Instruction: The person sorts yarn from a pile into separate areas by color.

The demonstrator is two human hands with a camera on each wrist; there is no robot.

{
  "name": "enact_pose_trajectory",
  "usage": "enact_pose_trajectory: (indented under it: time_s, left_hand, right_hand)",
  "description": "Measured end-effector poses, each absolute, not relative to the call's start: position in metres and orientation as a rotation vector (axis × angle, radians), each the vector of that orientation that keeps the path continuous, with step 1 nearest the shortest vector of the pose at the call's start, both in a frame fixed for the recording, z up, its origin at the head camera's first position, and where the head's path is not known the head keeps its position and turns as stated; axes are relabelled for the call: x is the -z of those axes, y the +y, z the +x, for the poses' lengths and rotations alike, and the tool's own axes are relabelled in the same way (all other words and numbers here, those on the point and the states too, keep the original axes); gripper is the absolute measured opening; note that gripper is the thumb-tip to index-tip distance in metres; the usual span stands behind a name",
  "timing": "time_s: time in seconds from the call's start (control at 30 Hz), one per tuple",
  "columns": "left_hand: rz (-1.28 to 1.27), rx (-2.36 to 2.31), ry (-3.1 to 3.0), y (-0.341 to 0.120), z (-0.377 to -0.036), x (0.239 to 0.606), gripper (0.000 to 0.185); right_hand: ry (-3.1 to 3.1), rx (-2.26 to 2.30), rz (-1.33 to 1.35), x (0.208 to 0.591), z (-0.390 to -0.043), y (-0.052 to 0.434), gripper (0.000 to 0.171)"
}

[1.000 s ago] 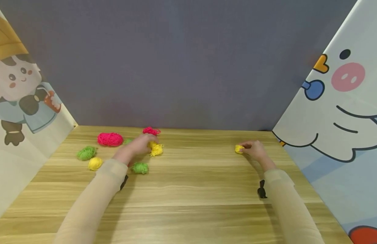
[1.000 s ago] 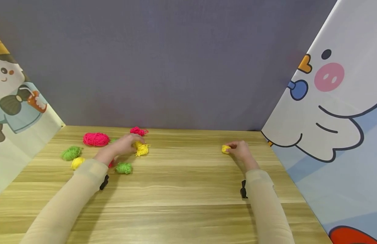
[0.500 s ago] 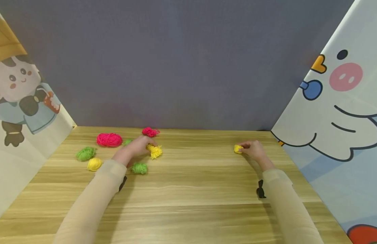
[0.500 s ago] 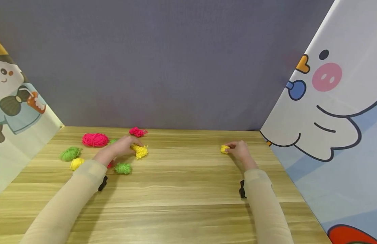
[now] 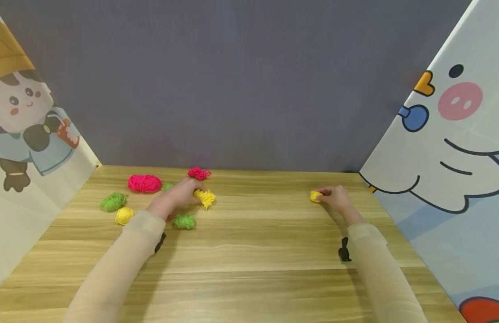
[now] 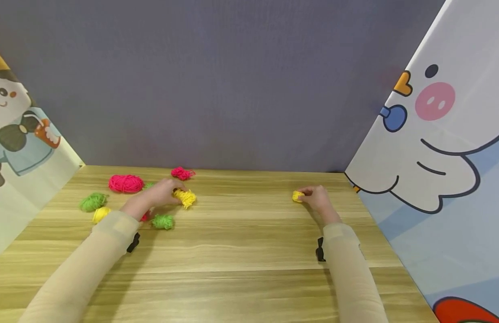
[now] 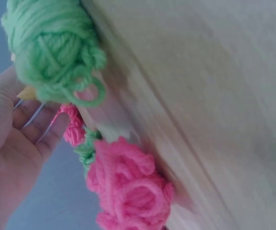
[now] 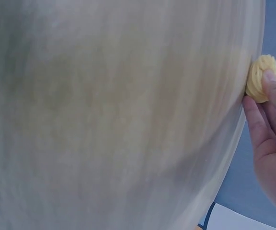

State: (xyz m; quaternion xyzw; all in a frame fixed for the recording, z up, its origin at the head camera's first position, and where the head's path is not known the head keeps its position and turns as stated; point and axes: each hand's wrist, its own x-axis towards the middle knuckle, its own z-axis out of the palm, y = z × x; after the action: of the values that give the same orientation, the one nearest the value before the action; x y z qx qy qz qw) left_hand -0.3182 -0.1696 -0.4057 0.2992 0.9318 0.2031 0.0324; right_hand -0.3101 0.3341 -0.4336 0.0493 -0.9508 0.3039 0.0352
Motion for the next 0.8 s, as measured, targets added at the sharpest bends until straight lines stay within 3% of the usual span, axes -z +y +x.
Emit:
enact_pose_trajectory:
  time_s: [0.23, 0.8]
  left_hand:
    - [0.818, -0.635, 2.9, -0.164, -0.312, 0.4, 0.034]
    - [0.852, -0.721, 2.991, -0.141, -0.296, 0.391, 0.037]
  right_hand:
    - [-2.914, -0.914, 0.162, 0.432, -0.312, 0.333, 0.026]
    - [-2.905, -0.898, 0.178, 0.434, -0.312, 0.332, 0.026]
